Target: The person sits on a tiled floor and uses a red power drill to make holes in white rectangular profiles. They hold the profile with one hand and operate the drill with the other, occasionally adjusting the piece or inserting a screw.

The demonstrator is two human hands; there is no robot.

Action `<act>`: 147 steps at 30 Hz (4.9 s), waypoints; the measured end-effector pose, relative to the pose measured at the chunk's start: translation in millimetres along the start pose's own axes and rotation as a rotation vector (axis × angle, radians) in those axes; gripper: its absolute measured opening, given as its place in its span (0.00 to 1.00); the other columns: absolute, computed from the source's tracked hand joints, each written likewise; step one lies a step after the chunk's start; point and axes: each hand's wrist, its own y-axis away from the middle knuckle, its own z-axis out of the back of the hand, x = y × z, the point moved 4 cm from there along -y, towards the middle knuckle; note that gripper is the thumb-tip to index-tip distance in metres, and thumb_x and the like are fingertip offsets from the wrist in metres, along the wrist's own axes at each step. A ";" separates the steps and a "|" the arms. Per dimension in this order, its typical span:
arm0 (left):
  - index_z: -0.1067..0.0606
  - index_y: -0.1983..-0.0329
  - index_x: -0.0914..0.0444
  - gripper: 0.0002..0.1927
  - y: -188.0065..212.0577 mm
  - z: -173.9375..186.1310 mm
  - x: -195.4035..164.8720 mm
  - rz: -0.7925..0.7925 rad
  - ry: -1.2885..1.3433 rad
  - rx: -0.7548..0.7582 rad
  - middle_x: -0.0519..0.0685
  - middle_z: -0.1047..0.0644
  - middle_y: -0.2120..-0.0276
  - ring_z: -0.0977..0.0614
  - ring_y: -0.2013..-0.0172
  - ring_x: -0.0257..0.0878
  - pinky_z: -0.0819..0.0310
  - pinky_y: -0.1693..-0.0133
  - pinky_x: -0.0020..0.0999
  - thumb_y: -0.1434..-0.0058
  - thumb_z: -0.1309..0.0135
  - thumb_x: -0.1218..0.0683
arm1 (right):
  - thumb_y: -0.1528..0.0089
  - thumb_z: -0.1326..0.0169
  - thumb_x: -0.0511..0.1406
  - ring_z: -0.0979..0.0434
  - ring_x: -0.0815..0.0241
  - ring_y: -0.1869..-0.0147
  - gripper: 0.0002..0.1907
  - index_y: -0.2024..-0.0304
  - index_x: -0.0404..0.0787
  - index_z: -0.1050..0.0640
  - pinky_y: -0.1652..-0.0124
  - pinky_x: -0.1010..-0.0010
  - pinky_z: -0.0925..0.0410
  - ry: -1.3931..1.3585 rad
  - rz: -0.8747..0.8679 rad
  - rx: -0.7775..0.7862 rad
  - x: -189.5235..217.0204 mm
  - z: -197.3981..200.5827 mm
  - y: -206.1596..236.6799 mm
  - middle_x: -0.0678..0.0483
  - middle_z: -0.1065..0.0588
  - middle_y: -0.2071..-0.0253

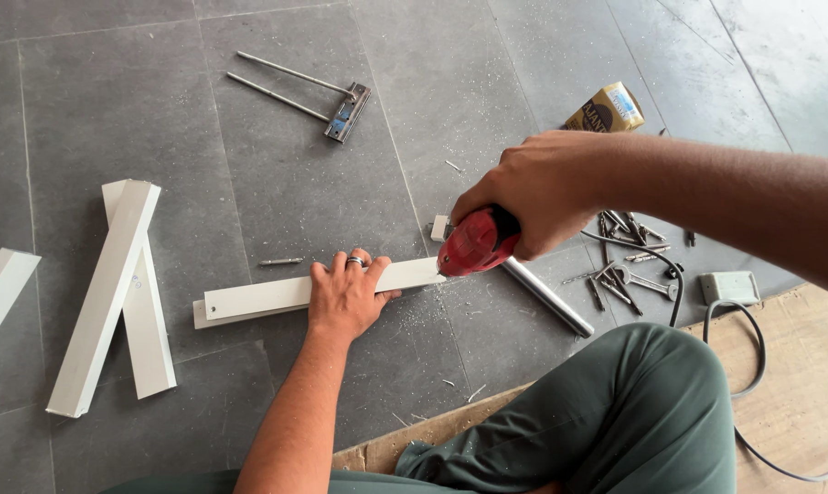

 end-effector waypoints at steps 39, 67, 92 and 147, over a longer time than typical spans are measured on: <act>0.31 0.38 0.44 0.29 -7.1 4.2 -2.2 0.012 0.017 0.015 0.44 0.26 0.44 0.27 0.44 0.43 0.40 0.48 0.52 0.38 0.53 0.30 | 0.50 0.36 0.39 0.16 0.57 0.53 0.36 0.38 0.63 0.28 0.52 0.63 0.25 0.011 -0.001 0.001 -6.8 4.4 -2.9 0.58 0.18 0.55; 0.31 0.40 0.48 0.30 0.0 7.1 -3.0 -0.003 -0.010 0.013 0.44 0.27 0.44 0.27 0.46 0.43 0.38 0.49 0.51 0.38 0.52 0.29 | 0.51 0.35 0.40 0.15 0.57 0.57 0.36 0.39 0.60 0.25 0.54 0.65 0.24 -0.102 -0.102 0.017 -6.0 2.6 0.5 0.55 0.16 0.60; 0.30 0.39 0.48 0.30 -1.5 8.1 -1.4 0.007 0.009 0.015 0.44 0.27 0.44 0.27 0.45 0.43 0.38 0.49 0.51 0.38 0.52 0.30 | 0.51 0.34 0.42 0.16 0.56 0.57 0.36 0.39 0.60 0.26 0.54 0.63 0.24 -0.073 -0.076 -0.024 -9.1 -3.0 5.3 0.55 0.17 0.59; 0.31 0.34 0.50 0.33 -29.3 24.9 -2.3 -0.070 0.004 -0.016 0.47 0.27 0.43 0.26 0.45 0.43 0.36 0.48 0.45 0.37 0.59 0.31 | 0.51 0.30 0.46 0.11 0.55 0.55 0.46 0.30 0.60 0.31 0.43 0.61 0.26 -0.718 -0.167 -0.313 -122.2 -92.3 52.7 0.53 0.16 0.54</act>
